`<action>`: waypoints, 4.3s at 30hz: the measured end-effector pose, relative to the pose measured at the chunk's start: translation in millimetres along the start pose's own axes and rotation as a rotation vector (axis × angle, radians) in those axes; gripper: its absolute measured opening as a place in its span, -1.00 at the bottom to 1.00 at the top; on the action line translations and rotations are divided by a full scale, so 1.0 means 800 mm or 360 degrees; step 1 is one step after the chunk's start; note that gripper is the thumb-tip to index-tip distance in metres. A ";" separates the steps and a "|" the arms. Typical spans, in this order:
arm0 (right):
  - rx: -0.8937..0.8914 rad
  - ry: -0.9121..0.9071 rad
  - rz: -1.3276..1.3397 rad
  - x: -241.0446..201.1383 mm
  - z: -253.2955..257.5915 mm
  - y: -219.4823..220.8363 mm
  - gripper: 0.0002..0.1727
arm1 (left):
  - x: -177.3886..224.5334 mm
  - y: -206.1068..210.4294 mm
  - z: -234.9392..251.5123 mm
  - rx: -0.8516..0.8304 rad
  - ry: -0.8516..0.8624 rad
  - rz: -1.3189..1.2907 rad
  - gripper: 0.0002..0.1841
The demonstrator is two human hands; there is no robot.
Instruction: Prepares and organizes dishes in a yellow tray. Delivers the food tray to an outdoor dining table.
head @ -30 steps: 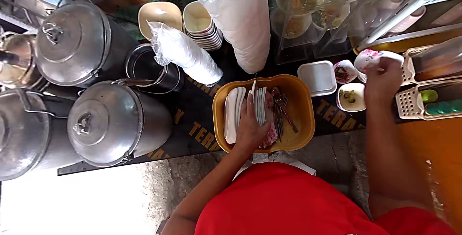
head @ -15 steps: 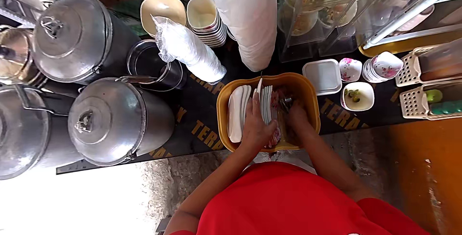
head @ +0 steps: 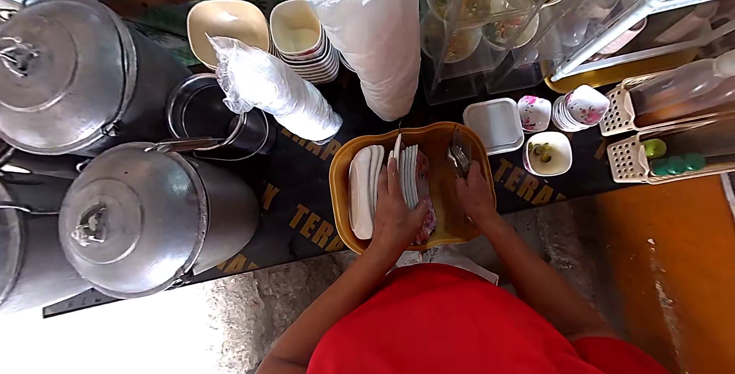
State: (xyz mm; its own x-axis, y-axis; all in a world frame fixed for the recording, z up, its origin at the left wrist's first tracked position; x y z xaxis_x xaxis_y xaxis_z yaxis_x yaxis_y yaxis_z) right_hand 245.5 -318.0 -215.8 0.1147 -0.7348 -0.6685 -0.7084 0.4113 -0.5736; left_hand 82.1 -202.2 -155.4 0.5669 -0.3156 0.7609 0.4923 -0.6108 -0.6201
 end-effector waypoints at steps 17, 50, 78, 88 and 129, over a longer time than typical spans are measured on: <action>0.0430 -0.0145 -0.0748 0.011 0.154 -0.202 -0.59 | -0.006 0.002 0.001 0.0063 -0.0034 -0.0016 0.10; 0.1188 -0.0219 -0.0545 0.142 0.006 -0.371 -0.57 | -0.005 -0.002 0.004 0.0033 -0.0027 0.0017 0.13; -0.0398 0.0143 -0.0782 0.028 0.043 0.048 -0.34 | 0.000 -0.004 -0.002 0.0038 -0.0079 0.0037 0.13; -0.0212 0.0269 -0.0771 0.033 0.060 0.060 -0.42 | 0.003 -0.003 0.001 -0.0021 0.0004 -0.0011 0.09; -0.0674 -0.1453 -0.1617 -0.155 0.015 0.083 -0.70 | -0.047 -0.095 -0.026 0.0653 0.0578 0.0476 -0.52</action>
State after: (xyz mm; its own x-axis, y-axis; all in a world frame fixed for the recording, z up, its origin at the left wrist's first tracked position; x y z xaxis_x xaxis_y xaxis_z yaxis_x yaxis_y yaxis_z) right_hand 192.6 -193.5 -176.4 0.9742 0.0574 -0.2185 -0.1807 -0.3824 -0.9061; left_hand 9.5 -159.3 -132.4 0.4943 -0.7006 0.5146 0.6015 -0.1517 -0.7844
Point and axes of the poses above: each hand's wrist, its own z-axis towards the middle knuckle, its own y-axis out of the palm, x = y × z, the point moved 10 cm from there along z, towards the middle knuckle, and after that the axes turned 2 degrees about z, right-handed, at the moved point
